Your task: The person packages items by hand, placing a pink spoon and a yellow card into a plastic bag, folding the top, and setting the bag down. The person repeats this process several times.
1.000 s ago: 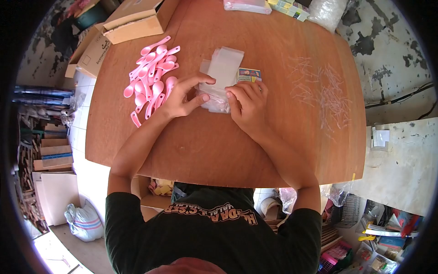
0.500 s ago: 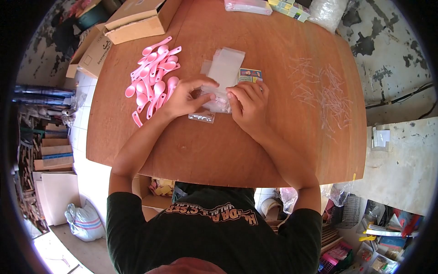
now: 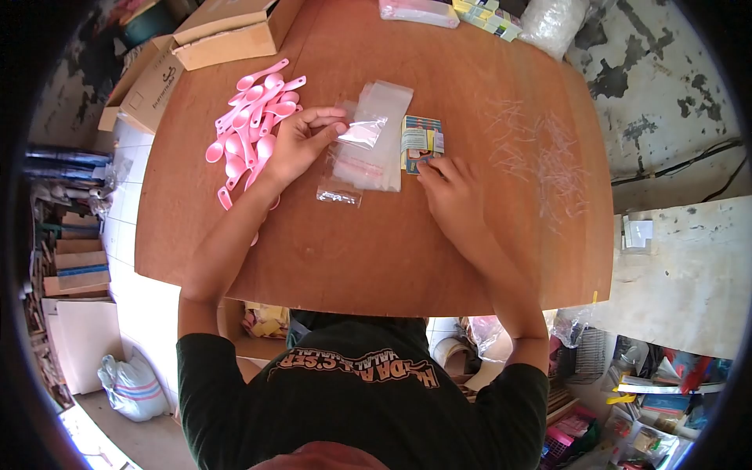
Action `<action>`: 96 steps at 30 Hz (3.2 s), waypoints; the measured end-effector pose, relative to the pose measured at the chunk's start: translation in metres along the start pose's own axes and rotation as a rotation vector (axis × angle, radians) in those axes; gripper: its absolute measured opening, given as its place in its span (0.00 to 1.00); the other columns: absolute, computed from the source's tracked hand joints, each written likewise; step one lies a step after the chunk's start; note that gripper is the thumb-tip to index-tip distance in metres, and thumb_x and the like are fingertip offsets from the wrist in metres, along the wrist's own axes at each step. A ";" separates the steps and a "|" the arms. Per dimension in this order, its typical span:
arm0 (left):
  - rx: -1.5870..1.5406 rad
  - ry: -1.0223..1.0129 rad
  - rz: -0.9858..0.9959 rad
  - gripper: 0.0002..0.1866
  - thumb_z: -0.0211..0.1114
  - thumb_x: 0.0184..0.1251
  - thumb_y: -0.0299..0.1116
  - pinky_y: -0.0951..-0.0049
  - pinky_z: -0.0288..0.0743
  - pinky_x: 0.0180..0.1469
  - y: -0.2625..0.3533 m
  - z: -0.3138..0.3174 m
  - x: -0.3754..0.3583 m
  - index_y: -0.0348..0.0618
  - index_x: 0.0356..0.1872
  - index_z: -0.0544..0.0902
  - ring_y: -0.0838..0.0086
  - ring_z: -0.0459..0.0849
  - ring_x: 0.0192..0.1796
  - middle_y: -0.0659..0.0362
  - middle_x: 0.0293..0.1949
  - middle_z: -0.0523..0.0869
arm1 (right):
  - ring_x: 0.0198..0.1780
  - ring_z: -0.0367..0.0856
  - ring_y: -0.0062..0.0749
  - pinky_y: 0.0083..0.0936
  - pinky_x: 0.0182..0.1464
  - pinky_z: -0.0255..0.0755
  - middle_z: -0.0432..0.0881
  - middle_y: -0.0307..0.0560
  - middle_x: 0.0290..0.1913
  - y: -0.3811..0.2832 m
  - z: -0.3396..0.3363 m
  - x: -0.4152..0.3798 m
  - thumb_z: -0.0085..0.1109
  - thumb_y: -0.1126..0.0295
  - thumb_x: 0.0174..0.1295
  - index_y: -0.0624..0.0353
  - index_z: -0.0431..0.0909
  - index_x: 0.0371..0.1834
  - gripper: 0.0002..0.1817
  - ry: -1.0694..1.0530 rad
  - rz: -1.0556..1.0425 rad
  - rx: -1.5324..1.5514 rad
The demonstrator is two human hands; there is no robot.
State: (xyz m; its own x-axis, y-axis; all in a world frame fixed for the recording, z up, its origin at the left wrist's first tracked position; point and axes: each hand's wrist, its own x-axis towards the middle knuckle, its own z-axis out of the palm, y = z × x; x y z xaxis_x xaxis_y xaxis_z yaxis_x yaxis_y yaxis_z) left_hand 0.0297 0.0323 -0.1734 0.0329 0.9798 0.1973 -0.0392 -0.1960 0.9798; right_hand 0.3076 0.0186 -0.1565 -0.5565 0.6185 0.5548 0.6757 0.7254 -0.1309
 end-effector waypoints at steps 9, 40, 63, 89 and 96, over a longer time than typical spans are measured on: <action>0.018 -0.058 -0.080 0.15 0.67 0.66 0.22 0.79 0.80 0.49 0.000 0.003 -0.003 0.35 0.54 0.81 0.81 0.85 0.44 0.57 0.43 0.89 | 0.35 0.82 0.32 0.26 0.37 0.75 0.86 0.46 0.34 -0.044 -0.055 0.024 0.66 0.76 0.60 0.63 0.83 0.38 0.06 0.105 0.202 0.346; 0.006 -0.273 -0.072 0.21 0.68 0.67 0.28 0.79 0.78 0.42 0.026 0.029 -0.021 0.36 0.60 0.78 0.85 0.83 0.39 0.56 0.42 0.90 | 0.34 0.80 0.18 0.18 0.37 0.75 0.86 0.42 0.33 -0.026 -0.018 0.038 0.64 0.70 0.66 0.66 0.84 0.43 0.09 0.071 0.389 0.779; 0.100 -0.259 0.060 0.26 0.70 0.64 0.29 0.77 0.78 0.44 0.087 0.034 0.037 0.33 0.62 0.75 0.81 0.85 0.44 0.54 0.44 0.89 | 0.42 0.81 0.20 0.17 0.44 0.75 0.85 0.43 0.43 0.004 -0.029 0.112 0.62 0.72 0.66 0.67 0.83 0.45 0.10 -0.062 0.135 0.908; 0.509 -0.319 0.172 0.27 0.75 0.59 0.37 0.74 0.76 0.43 0.103 0.008 0.030 0.37 0.58 0.78 0.75 0.83 0.39 0.55 0.42 0.87 | 0.39 0.85 0.27 0.24 0.41 0.82 0.84 0.50 0.43 -0.030 -0.005 0.105 0.55 0.72 0.71 0.66 0.74 0.55 0.13 0.073 0.340 1.246; 0.617 -0.105 0.207 0.27 0.76 0.57 0.35 0.71 0.75 0.45 0.124 -0.009 0.022 0.36 0.57 0.78 0.73 0.83 0.43 0.55 0.43 0.86 | 0.39 0.84 0.36 0.32 0.44 0.79 0.84 0.49 0.45 -0.066 0.056 0.086 0.63 0.74 0.58 0.59 0.80 0.42 0.09 -0.134 -0.011 0.708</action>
State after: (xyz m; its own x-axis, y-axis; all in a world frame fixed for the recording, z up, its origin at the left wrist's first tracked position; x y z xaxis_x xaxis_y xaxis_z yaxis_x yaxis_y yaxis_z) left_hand 0.0170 0.0303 -0.0480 0.1847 0.9162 0.3555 0.5237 -0.3978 0.7533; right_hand 0.1881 0.0412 -0.1459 -0.6465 0.6087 0.4599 0.2189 0.7255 -0.6524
